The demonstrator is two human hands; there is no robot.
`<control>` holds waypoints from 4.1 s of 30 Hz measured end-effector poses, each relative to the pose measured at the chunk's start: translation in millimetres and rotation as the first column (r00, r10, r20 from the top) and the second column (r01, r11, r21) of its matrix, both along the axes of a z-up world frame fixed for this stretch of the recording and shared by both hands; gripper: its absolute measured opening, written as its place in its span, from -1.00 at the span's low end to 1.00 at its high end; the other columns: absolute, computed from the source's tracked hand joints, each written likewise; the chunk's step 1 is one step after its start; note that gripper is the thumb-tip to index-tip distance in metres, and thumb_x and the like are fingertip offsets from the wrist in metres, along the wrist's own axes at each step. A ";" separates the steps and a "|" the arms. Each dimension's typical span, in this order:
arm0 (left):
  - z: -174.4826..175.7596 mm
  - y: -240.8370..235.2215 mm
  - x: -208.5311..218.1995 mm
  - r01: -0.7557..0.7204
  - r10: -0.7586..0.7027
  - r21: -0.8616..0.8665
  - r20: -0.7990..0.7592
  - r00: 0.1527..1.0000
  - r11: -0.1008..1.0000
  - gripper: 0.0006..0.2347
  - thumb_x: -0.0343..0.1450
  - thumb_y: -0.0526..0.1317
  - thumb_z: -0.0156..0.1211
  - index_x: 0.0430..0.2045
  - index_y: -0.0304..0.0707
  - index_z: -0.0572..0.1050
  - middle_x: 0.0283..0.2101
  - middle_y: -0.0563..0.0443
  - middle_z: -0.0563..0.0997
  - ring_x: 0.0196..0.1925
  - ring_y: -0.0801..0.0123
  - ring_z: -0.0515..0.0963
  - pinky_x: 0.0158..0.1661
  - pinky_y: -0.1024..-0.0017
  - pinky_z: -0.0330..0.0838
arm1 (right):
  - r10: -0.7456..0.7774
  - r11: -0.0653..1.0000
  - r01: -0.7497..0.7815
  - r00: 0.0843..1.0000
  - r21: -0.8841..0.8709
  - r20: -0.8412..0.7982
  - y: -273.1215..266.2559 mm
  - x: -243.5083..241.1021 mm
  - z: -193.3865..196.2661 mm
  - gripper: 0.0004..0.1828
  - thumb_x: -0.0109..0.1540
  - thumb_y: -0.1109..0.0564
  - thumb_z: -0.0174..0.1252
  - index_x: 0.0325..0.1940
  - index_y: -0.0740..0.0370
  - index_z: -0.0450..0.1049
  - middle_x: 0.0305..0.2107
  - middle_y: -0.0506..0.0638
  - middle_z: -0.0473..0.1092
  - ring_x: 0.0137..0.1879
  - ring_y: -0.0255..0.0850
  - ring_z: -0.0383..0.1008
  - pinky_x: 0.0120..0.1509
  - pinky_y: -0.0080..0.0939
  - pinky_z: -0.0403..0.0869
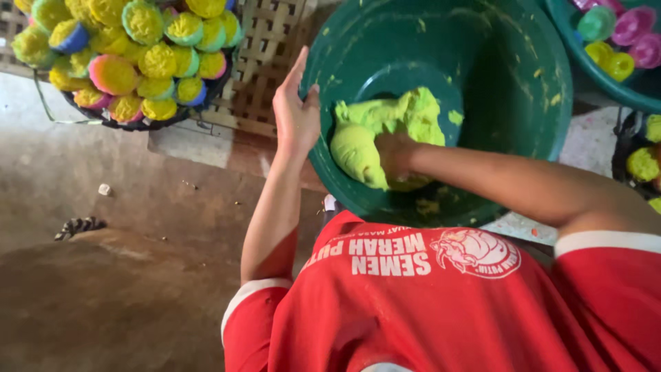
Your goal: The person uses a metal mold and a wooden stick to press yellow dough into small round molds arranged in a basket. They then mix the remaining dough in a green bowl by hand.
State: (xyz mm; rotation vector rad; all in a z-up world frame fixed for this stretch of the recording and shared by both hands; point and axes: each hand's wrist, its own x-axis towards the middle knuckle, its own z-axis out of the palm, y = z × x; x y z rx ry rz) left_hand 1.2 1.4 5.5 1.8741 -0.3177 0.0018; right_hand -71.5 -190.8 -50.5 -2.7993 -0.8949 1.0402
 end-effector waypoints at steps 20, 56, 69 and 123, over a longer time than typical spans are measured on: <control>-11.7 -3.9 11.4 -0.043 0.043 0.004 -0.116 0.992 0.999 -0.52 0.50 -0.53 0.05 0.37 -0.23 0.32 0.32 -0.18 0.55 0.32 0.31 0.53 0.20 0.48 0.40 | -0.354 0.734 0.530 0.832 0.425 -0.428 -36.0 103.9 -50.6 -0.40 0.29 -0.04 0.13 0.38 0.20 0.30 0.14 0.14 0.40 0.04 -0.11 0.49 0.13 -0.09 0.48; -1.3 -3.9 4.3 -0.081 0.090 0.165 -0.047 0.995 0.983 -0.44 0.43 -0.54 0.16 0.38 -0.13 0.30 0.27 -0.27 0.54 0.29 0.18 0.59 0.11 0.48 0.48 | 0.023 0.942 -0.116 0.958 0.315 0.284 -72.7 -61.9 38.4 -0.83 0.04 0.09 0.28 -0.35 0.17 0.50 -0.35 0.05 0.47 -0.11 0.05 0.51 -0.19 0.06 0.51; 10.0 4.3 -1.7 -0.033 0.033 0.029 0.003 0.999 0.999 -0.45 0.40 -0.60 0.09 0.35 -0.31 0.31 0.33 -0.28 0.49 0.39 0.16 0.48 0.26 0.45 0.34 | 0.233 0.934 -0.139 0.935 0.329 -0.267 -32.2 -24.4 35.6 -0.38 -0.06 0.22 0.23 0.12 0.21 0.49 0.05 0.31 0.35 0.22 0.14 0.35 0.28 0.01 0.38; 6.1 -1.7 14.0 -0.019 0.020 0.019 -0.018 1.000 1.000 -0.42 0.41 -0.63 0.04 0.39 -0.31 0.24 0.35 -0.30 0.48 0.43 0.21 0.46 0.30 0.45 0.31 | -0.763 0.627 0.778 0.603 -0.040 -0.233 -180.5 23.9 50.7 -0.55 0.26 0.17 0.14 0.26 -0.04 0.52 -0.50 0.12 0.52 -0.51 -0.13 0.47 -0.40 -0.08 0.46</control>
